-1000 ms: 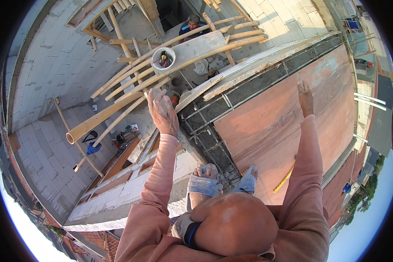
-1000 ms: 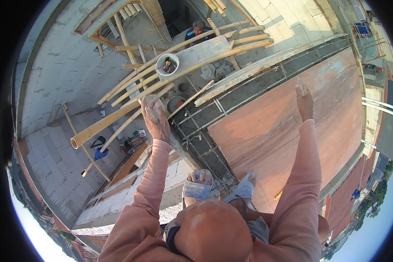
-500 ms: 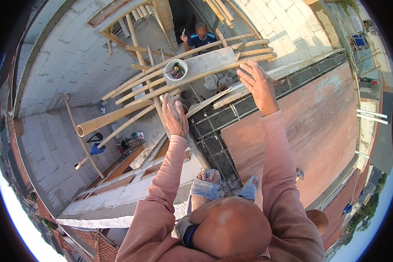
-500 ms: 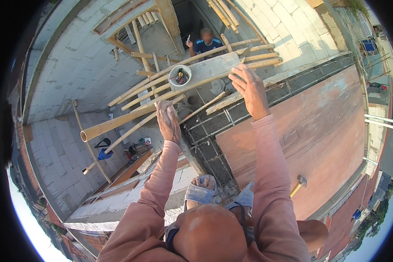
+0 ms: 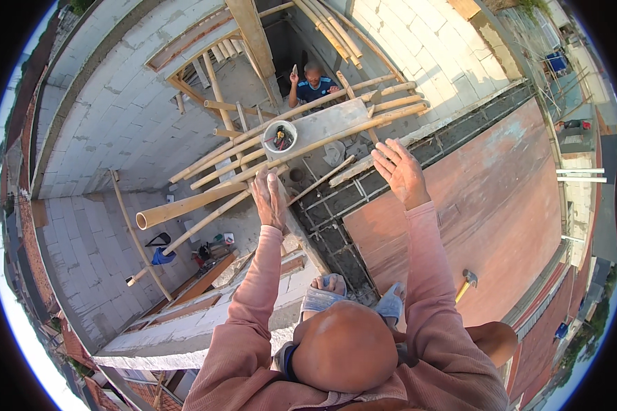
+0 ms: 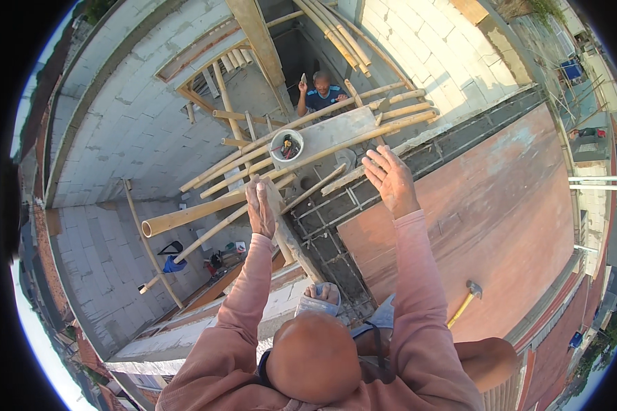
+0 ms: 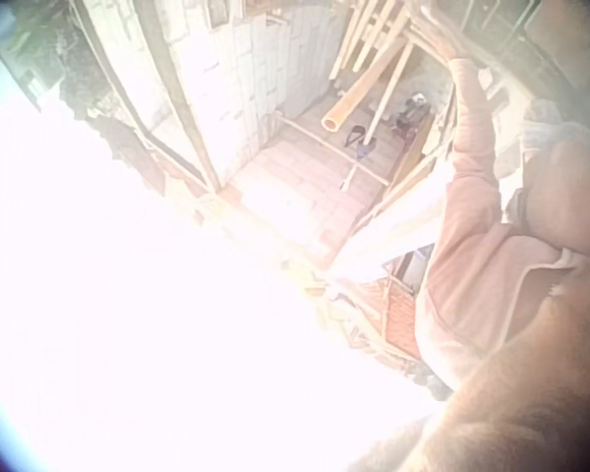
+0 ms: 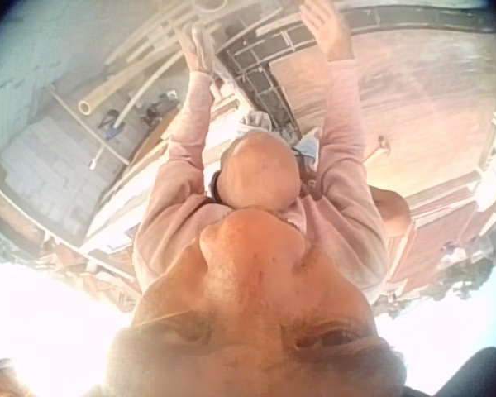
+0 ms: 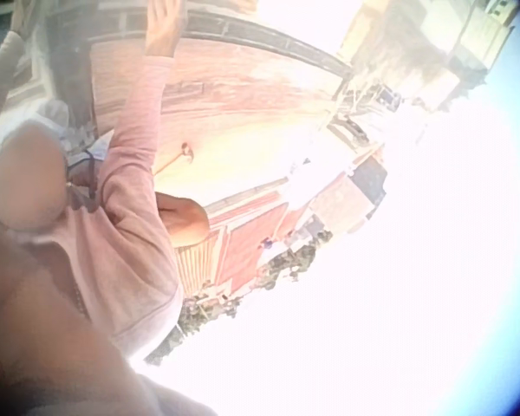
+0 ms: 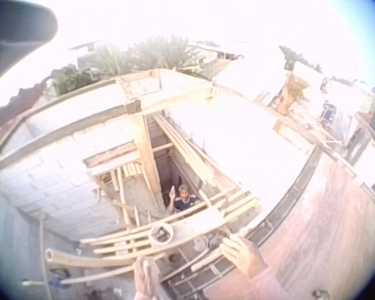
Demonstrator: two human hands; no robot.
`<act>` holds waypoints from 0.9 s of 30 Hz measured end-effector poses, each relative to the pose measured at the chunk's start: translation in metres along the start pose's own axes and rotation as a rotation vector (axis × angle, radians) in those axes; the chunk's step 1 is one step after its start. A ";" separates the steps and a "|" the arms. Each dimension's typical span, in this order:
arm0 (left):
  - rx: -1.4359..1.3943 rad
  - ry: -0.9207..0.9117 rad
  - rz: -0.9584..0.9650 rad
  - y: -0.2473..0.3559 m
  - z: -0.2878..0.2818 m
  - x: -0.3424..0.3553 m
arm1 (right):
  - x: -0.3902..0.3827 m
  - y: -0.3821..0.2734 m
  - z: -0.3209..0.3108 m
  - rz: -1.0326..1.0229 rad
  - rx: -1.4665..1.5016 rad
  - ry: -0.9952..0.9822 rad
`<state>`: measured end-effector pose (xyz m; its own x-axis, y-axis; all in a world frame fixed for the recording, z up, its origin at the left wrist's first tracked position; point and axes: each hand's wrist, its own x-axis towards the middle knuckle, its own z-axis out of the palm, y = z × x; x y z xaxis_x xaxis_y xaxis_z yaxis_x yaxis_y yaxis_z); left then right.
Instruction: The person positions a plywood sheet onto a concrete beam and secures it using a hammer, then places metal reinforcement wire on top of the plywood.
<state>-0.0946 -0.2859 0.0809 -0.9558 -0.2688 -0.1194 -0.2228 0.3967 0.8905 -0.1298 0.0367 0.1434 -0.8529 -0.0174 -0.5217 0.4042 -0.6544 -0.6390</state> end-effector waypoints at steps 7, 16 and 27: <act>-0.239 0.140 0.010 0.047 -0.003 0.015 | -0.022 -0.018 0.001 -0.113 -0.091 -0.004; -0.487 0.217 -0.010 0.054 0.003 0.065 | -0.036 -0.056 0.002 -0.184 -0.154 0.053; -1.324 -0.068 -0.534 0.071 -0.020 0.133 | 0.112 0.067 0.165 -0.844 -1.323 -0.090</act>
<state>-0.2334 -0.3113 0.1368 -0.8315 -0.0657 -0.5516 -0.2480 -0.8446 0.4744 -0.2527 -0.1338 0.1353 -0.9699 -0.0777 0.2309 -0.2304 0.6011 -0.7652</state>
